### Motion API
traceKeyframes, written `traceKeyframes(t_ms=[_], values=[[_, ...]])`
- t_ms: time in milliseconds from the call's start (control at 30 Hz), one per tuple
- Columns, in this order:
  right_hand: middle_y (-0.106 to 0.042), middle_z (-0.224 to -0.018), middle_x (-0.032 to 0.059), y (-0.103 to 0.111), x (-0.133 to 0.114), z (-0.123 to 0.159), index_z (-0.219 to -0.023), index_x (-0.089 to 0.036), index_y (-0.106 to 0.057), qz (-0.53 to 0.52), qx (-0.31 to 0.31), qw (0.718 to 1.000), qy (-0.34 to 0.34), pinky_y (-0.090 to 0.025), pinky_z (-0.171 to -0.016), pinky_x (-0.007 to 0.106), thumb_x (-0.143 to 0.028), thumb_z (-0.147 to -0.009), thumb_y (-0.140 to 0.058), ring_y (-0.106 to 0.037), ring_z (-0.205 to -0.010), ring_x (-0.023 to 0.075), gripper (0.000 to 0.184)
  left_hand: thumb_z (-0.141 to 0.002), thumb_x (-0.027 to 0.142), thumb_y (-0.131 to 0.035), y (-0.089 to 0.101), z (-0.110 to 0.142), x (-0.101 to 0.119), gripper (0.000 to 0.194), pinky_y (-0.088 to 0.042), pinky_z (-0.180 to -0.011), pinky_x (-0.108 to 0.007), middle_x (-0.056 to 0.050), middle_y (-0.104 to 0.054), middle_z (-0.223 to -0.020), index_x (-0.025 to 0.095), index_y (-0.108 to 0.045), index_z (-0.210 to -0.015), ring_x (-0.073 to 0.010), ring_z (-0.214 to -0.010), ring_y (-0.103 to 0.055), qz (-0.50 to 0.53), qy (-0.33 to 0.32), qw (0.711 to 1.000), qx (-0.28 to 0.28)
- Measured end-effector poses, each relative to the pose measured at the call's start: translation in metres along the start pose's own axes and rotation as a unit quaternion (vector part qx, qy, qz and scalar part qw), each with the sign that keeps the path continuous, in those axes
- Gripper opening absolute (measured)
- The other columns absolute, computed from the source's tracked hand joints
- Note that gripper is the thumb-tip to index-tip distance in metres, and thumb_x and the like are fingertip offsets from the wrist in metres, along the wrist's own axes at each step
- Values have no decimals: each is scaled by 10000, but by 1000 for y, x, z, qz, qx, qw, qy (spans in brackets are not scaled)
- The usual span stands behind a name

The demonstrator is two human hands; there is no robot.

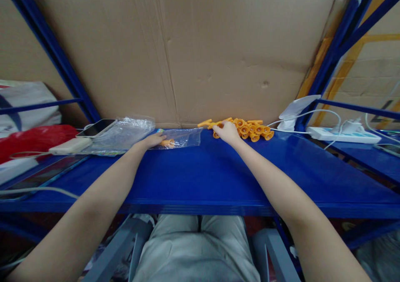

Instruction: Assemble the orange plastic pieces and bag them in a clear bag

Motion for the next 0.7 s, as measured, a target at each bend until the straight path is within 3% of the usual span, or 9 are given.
traceKeyframes(t_ms=[100,200,300,467,567,700], values=[[-543,-529,4,7,1,-3,-640,-162,-541,-115,-12,993,-2,-341,-479,210,-291,-830,-516,-483,-504,103,231,-917,363,-412,1,2,3,542,-360,-1055,-246,-123,-475,-1439,96,-490,-1382,-229,-1332,-449,-55,-12,998,-4],[-445,-467,-40,7,-1,-1,-597,-177,-486,-172,-73,982,-25,-262,-410,206,-252,-829,-517,-366,-408,66,246,-929,367,-381,1,3,4,550,-369,-1048,-247,-125,-465,-1445,88,-475,-1393,-227,-1327,-454,-73,-13,997,-15],[-444,-471,-40,4,-3,3,-587,-169,-501,-185,-147,971,-37,-220,-372,203,-233,-827,-538,-334,-382,54,251,-930,377,-370,1,3,4,565,-367,-1048,-242,-132,-441,-1460,73,-465,-1397,-230,-1339,-438,-81,-14,996,-25],[-470,-505,-36,-7,-5,11,-607,-155,-528,-236,-199,950,-44,-182,-347,181,-233,-837,-589,-325,-388,37,250,-931,389,-355,3,5,5,600,-325,-1089,-257,-135,-379,-1496,58,-419,-1427,-237,-1381,-370,-89,-17,995,-30],[-524,-548,-29,-18,-9,15,-696,-146,-576,-317,-225,919,-65,-201,-332,164,-217,-838,-619,-328,-390,29,164,-933,403,-342,4,6,6,617,-289,-1119,-278,-127,-339,-1515,71,-383,-1451,-235,-1404,-325,-89,-32,995,-44],[-592,-595,3,-33,-15,18,-750,-130,-623,-415,-241,869,-117,-319,-344,142,-158,-838,-643,-423,-435,43,95,-942,393,-307,3,11,15,614,-228,-1147,-276,-106,-288,-1537,92,-338,-1475,-203,-1433,-242,-89,-73,991,-72]])
Point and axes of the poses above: each hand's wrist, its own z-axis away from the middle knuckle, its own y-axis out of the back of the hand, x = y × z, the point moved 2 cm from there along -z, towards the middle knuckle
